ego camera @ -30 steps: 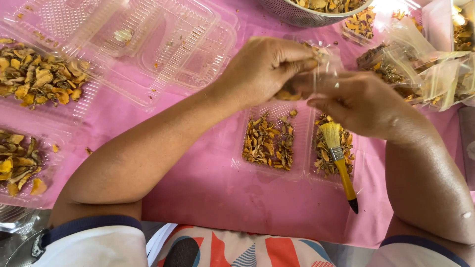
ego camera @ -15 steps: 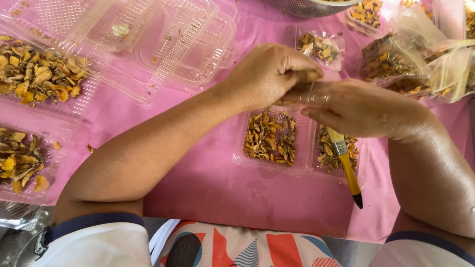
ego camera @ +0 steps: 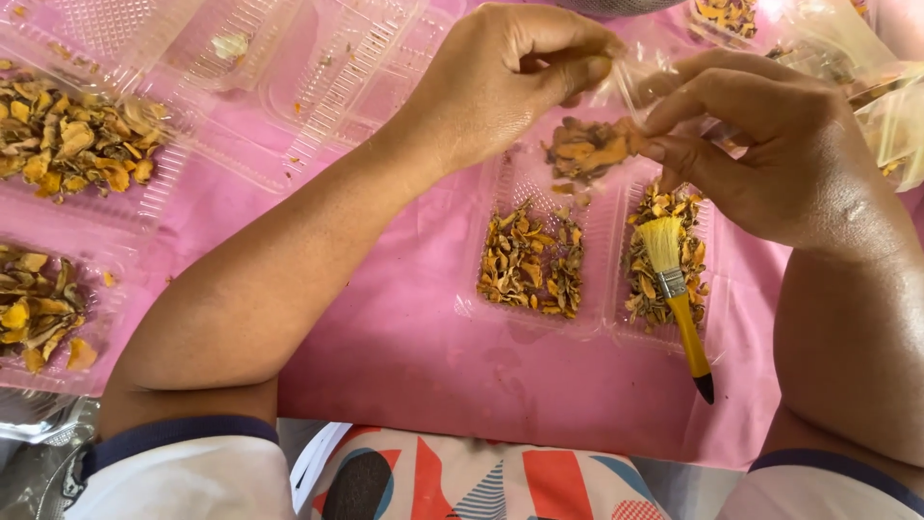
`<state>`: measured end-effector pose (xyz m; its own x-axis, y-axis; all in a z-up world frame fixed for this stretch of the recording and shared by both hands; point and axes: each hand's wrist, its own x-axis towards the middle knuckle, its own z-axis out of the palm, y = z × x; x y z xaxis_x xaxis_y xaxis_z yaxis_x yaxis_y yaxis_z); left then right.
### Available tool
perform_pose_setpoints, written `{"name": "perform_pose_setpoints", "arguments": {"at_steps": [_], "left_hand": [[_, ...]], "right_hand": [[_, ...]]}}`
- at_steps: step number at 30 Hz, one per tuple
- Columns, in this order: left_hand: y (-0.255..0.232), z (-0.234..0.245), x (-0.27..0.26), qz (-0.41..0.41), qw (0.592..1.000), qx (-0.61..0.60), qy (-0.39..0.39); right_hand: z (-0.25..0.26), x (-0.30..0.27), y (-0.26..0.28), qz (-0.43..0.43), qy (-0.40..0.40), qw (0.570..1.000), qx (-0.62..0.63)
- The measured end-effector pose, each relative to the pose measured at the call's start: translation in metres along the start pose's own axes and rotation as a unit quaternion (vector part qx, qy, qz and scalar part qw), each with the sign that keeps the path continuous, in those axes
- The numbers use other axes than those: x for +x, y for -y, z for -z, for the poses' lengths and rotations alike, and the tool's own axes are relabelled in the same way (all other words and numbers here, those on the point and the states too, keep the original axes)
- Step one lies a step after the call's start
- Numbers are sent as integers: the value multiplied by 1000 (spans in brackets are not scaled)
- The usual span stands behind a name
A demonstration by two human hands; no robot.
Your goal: Packaging dried herbs or flowers into small plastic bags and arranging them in containers.
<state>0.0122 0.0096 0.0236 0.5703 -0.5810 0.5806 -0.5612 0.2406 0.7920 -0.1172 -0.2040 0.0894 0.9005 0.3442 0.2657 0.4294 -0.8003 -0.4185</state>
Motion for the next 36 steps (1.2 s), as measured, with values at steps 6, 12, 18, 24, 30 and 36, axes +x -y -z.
{"name": "perform_pose_setpoints", "arguments": {"at_steps": [6,12,18,24,30,36], "left_hand": [[10,-17,-12,22,989,142,30],[42,-56,-33,18,924,380,34],[57,-63,-41,38,891,452,-16],[57,-62,-41,44,880,469,-65],[71,-66,-46,24,897,439,-54],[67,-71,-44,101,962,255,1]], "right_hand": [[-7,10,11,-29,4,996,87],[-13,22,29,-36,16,989,145],[-17,15,10,-103,-69,979,159],[-4,8,-5,-80,-88,981,155],[12,2,-10,-28,-83,991,98],[41,-25,-108,-222,-97,970,28]]}}
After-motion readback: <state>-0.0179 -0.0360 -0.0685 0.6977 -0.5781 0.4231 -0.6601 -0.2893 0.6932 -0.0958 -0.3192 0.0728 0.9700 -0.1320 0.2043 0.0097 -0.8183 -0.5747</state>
